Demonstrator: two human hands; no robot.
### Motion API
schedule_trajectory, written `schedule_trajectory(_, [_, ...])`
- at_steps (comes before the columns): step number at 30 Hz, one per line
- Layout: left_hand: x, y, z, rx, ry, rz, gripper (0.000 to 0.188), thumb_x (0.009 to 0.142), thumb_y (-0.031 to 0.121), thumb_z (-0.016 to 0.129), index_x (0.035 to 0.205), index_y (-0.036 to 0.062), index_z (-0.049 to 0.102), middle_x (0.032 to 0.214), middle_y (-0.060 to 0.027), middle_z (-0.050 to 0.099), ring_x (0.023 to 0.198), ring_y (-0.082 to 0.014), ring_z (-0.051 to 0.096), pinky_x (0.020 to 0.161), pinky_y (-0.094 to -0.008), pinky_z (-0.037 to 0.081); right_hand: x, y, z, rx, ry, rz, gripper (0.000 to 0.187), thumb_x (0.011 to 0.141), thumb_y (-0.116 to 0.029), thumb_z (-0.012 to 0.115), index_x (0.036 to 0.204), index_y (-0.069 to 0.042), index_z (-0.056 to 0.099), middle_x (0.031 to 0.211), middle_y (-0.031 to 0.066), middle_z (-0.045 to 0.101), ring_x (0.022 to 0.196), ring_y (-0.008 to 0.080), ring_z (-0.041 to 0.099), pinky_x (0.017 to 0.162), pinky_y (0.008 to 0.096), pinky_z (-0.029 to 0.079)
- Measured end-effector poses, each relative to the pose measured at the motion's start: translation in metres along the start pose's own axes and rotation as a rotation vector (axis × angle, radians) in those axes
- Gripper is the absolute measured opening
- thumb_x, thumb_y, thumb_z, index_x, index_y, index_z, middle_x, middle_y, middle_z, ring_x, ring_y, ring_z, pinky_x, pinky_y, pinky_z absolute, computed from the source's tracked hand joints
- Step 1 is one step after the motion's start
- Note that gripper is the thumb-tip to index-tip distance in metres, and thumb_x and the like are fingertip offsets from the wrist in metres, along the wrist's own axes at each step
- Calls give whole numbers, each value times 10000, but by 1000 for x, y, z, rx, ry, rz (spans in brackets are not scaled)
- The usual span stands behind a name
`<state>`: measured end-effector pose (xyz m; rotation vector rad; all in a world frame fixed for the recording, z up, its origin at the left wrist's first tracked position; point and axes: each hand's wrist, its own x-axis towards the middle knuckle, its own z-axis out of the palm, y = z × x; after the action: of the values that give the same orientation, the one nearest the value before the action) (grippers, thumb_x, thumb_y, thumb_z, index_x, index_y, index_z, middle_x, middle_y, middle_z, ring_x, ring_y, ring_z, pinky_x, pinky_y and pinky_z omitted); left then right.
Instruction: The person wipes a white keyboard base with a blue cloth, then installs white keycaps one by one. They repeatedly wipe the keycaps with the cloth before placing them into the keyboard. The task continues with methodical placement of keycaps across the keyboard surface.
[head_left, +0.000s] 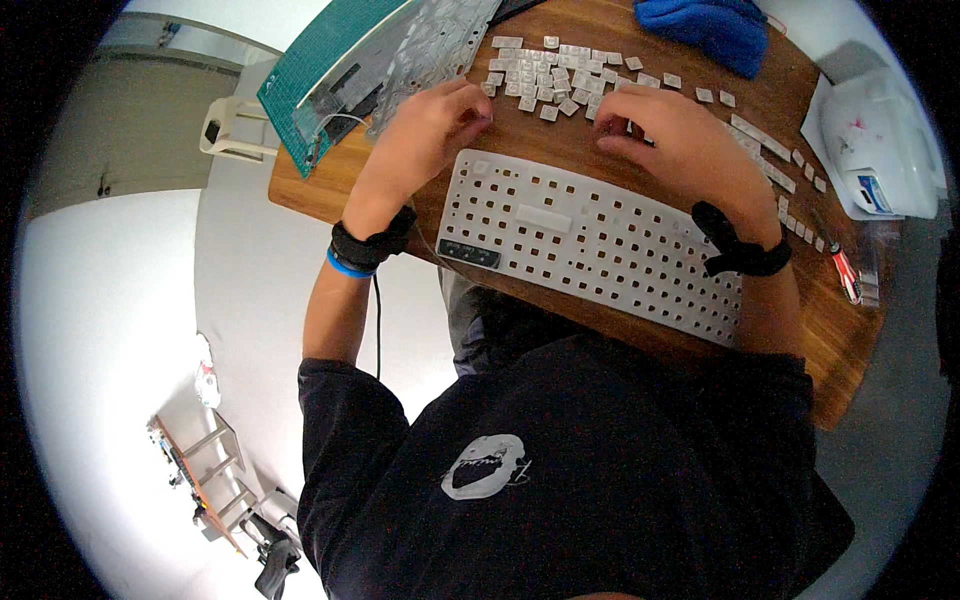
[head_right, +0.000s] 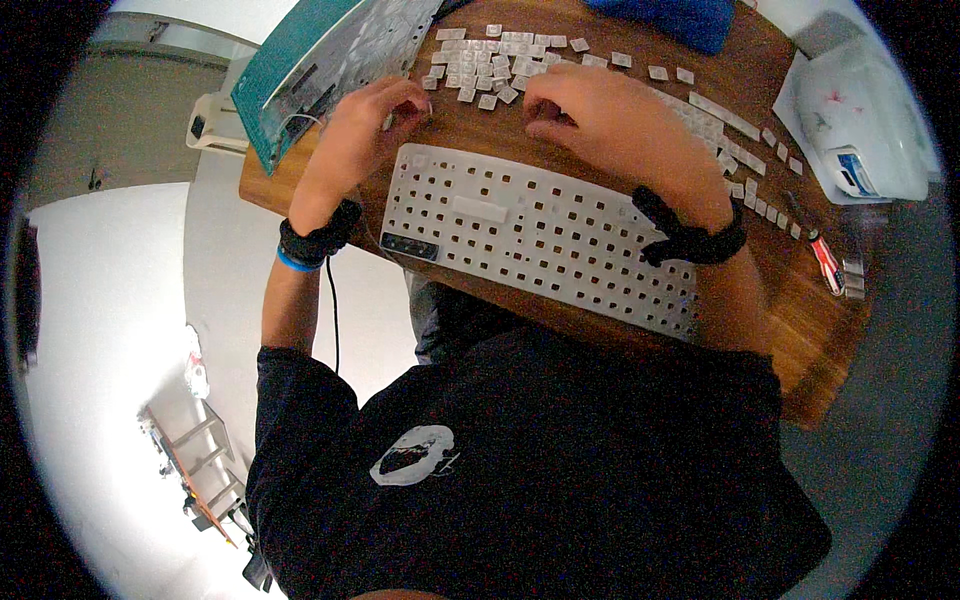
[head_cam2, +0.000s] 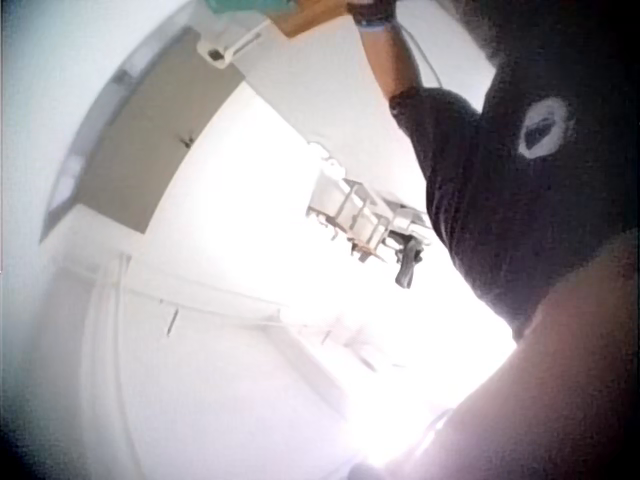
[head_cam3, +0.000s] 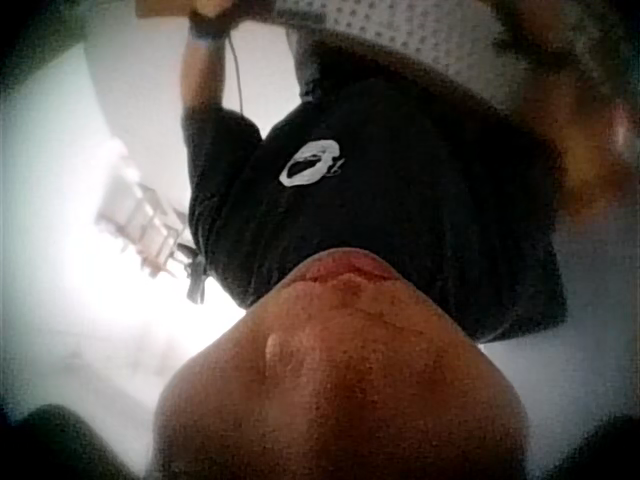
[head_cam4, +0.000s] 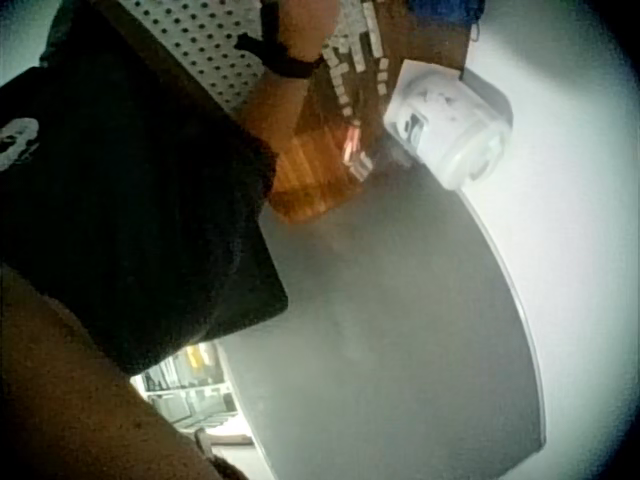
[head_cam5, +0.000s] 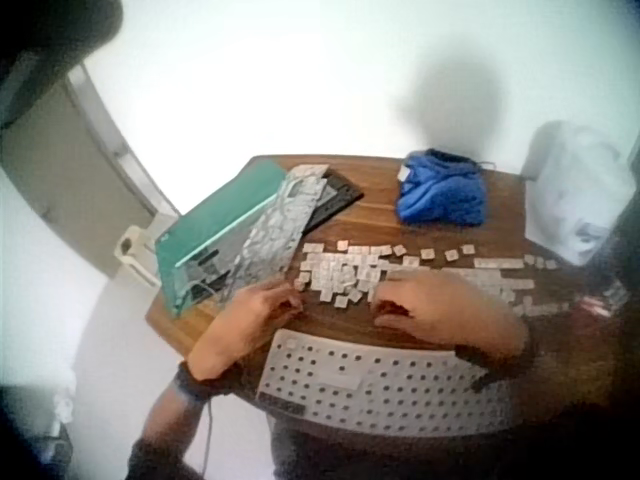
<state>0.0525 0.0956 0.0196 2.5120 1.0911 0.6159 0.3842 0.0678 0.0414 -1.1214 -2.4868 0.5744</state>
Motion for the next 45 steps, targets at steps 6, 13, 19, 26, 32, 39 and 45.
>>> schedule_trajectory(6, [-15,25,3,-666,99,-160,230,960,-70,789,1103,46,651,1120,-48,744,1120,-150,752,954,-297,629,8,-22,13,343,80,-79,238,997,-181,766,1166,-32,689,1080,159,749,993,316,765,866,428,607])
schedule_trajectory(13, [-27,37,10,-875,21,-116,353,939,-138,766,1158,51,563,1222,-54,706,1177,-162,734,1013,-320,637,18,-50,37,543,28,-46,281,989,-66,797,1237,-21,673,1118,115,762,1039,203,766,906,348,626])
schedule_trajectory(19, [-38,34,15,-966,35,-129,372,930,-163,751,1155,57,553,1232,-57,700,1182,-177,742,1004,-319,642,22,-61,45,515,130,-73,268,962,-133,819,1157,-24,670,1048,134,768,941,274,788,843,393,627])
schedule_trajectory(26, [-50,26,21,-929,72,-142,421,909,-160,786,1197,60,572,1219,-58,722,1194,-182,749,995,-306,638,29,-63,56,481,126,-114,264,963,-133,809,1171,-27,685,1101,146,743,957,291,771,823,396,622])
schedule_trajectory(32, [-59,4,14,-387,96,-19,349,867,-56,861,1162,39,701,1223,-68,747,1171,-222,737,1014,-365,588,33,-51,59,268,36,-100,241,982,-74,784,1213,-38,725,1094,100,697,956,216,740,839,353,616])
schedule_trajectory(39, [-71,-8,18,-341,112,-26,274,887,84,877,1145,72,785,1186,-99,772,1072,-275,738,933,-378,586,45,-54,71,258,-20,-51,203,953,-129,780,1093,0,709,1039,169,707,976,348,728,863,445,594])
schedule_trajectory(45, [-74,-14,27,-347,197,13,258,898,130,882,1132,78,787,1139,-90,761,1001,-285,738,864,-377,597,59,-57,81,216,-30,-16,191,938,-163,797,998,-5,708,962,174,712,932,368,720,837,473,576])
